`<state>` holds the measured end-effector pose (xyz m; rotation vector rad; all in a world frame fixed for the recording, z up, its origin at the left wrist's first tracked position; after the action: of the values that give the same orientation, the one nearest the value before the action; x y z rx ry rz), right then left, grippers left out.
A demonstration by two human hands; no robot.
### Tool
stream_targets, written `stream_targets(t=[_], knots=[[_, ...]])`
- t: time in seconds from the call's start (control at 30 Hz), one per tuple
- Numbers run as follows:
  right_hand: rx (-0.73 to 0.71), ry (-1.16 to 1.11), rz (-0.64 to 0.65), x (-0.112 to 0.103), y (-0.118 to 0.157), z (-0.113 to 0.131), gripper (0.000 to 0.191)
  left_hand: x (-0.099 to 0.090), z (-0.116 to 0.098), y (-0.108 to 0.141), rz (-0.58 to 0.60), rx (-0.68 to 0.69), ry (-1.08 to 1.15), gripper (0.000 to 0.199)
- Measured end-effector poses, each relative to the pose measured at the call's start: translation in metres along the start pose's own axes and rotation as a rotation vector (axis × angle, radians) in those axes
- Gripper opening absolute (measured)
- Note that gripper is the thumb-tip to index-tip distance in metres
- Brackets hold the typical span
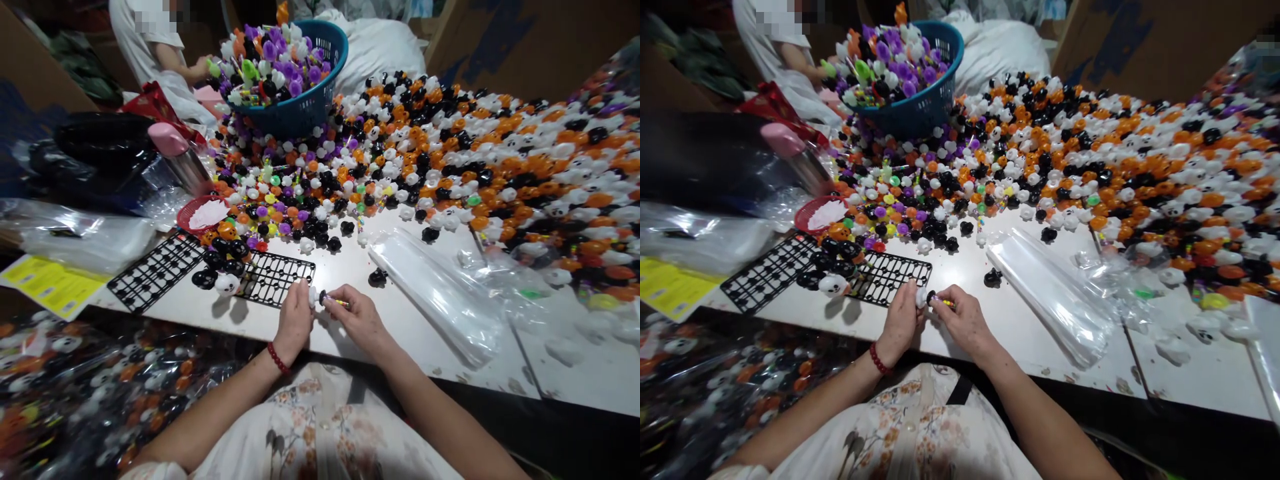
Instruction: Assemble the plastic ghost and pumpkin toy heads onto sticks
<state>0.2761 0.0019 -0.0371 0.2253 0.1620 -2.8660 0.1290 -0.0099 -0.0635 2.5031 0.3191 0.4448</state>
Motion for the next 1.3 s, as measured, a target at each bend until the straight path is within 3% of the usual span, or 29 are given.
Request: stream_targets(t=[0.1,0.17,0.3,0.47,0.57,0.7,0.83,0.97,1.13,1.3], knots=[[0.025,-0.052,0.021,0.011,0.004,-0.003,0.025,0.001,0.002,0.002,-0.173,0.188,-0.408,0.037],[0.023,-0.088,0.037,0.016,0.005,-0.005,0.023,0.001,0.003,0.003,-0.205,0.220,-0.496,0.038],[-0.075,-0.031,0.098,0.015,0.002,-0.003,0.017,-0.002,-0.005,0.004,-0.145,0.213,-0.453,0.041],[-0.471,0.433,0.182,0.005,-0.013,0.010,0.011,-0.010,-0.031,0.007,-0.058,0.297,-0.375,0.039],[-0.556,0.600,0.193,0.008,-0.020,0.012,0.009,-0.015,-0.035,0.009,0.019,0.275,-0.315,0.039],[-0.534,0.569,0.231,0.018,-0.027,0.010,0.012,-0.021,-0.030,0.012,0.117,0.239,-0.247,0.044],[-0.413,0.489,0.272,0.026,-0.031,0.004,0.014,-0.028,-0.030,0.013,0.157,0.230,-0.197,0.048],[-0.430,0.489,0.219,0.032,-0.036,0.001,0.013,-0.033,-0.036,0.013,0.052,0.274,-0.157,0.041],[-0.394,0.477,0.288,0.053,-0.050,-0.005,0.005,-0.042,-0.042,0.014,-0.135,0.389,-0.368,0.038],[-0.333,0.323,0.272,0.079,-0.066,-0.007,0.012,-0.050,-0.052,0.019,-0.272,0.471,-0.477,0.039]])
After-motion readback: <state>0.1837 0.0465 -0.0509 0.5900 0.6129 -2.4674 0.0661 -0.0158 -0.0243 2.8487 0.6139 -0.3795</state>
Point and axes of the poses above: each hand's wrist, its own y-axis away from the middle knuckle, its own x-axis out of the palm, z = x × y, the point moved 2 cm from there along -y, towards the middle knuckle, and after that the axes turned 15 degrees about -x, right-handed, at the moved point
